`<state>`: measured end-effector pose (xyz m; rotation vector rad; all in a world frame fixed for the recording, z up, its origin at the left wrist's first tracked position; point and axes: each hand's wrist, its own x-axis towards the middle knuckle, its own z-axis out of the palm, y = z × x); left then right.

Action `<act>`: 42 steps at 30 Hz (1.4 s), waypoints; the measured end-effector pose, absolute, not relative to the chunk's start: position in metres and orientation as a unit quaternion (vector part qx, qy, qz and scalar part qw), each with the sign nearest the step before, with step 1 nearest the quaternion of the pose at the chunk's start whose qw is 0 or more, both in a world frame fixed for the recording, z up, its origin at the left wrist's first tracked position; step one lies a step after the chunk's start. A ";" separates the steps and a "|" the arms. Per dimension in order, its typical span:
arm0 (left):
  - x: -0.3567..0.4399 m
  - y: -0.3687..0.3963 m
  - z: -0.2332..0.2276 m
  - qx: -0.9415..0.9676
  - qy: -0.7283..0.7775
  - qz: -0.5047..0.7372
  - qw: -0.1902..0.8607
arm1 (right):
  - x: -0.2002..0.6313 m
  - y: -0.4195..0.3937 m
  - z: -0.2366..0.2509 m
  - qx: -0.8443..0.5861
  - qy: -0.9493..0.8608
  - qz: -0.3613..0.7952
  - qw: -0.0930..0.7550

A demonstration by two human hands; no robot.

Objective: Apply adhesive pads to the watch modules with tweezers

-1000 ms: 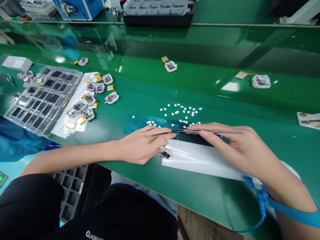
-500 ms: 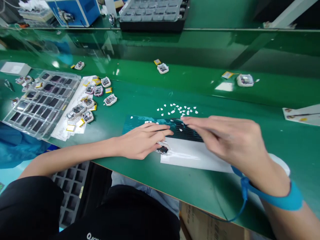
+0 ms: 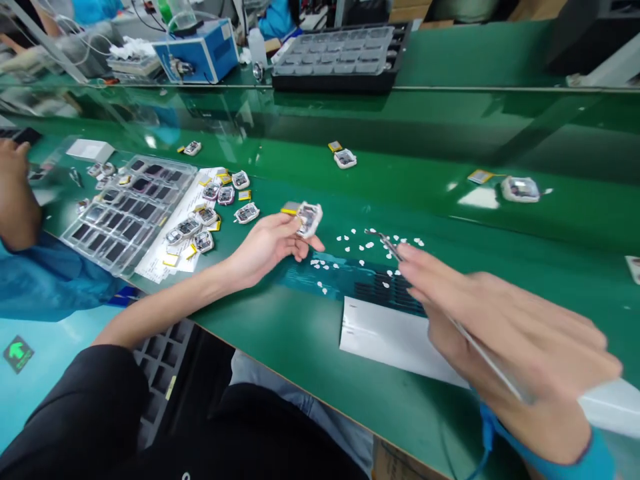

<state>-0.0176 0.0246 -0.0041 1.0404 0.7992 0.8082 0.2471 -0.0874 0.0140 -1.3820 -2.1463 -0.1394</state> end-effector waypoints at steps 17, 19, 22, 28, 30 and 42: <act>-0.005 -0.002 -0.009 0.458 0.366 0.320 0.744 | 0.222 -0.101 -0.011 -0.397 -0.875 -0.067 0.271; -0.006 -0.003 -0.008 0.454 0.352 0.325 0.751 | 0.227 -0.098 -0.016 -0.377 -0.883 -0.075 0.270; -0.006 -0.005 -0.006 0.451 0.354 0.321 0.754 | 0.237 -0.094 -0.022 -0.346 -0.897 -0.089 0.259; -0.004 -0.007 -0.006 0.437 0.343 0.333 0.762 | 0.240 -0.098 -0.028 -0.311 -0.908 -0.128 0.250; -0.004 -0.008 -0.006 0.435 0.336 0.346 0.760 | 0.230 -0.107 -0.027 -0.361 -0.890 -0.103 0.260; -0.002 -0.011 -0.006 0.434 0.348 0.337 0.760 | 0.192 -0.132 -0.013 -0.464 -0.841 -0.028 0.275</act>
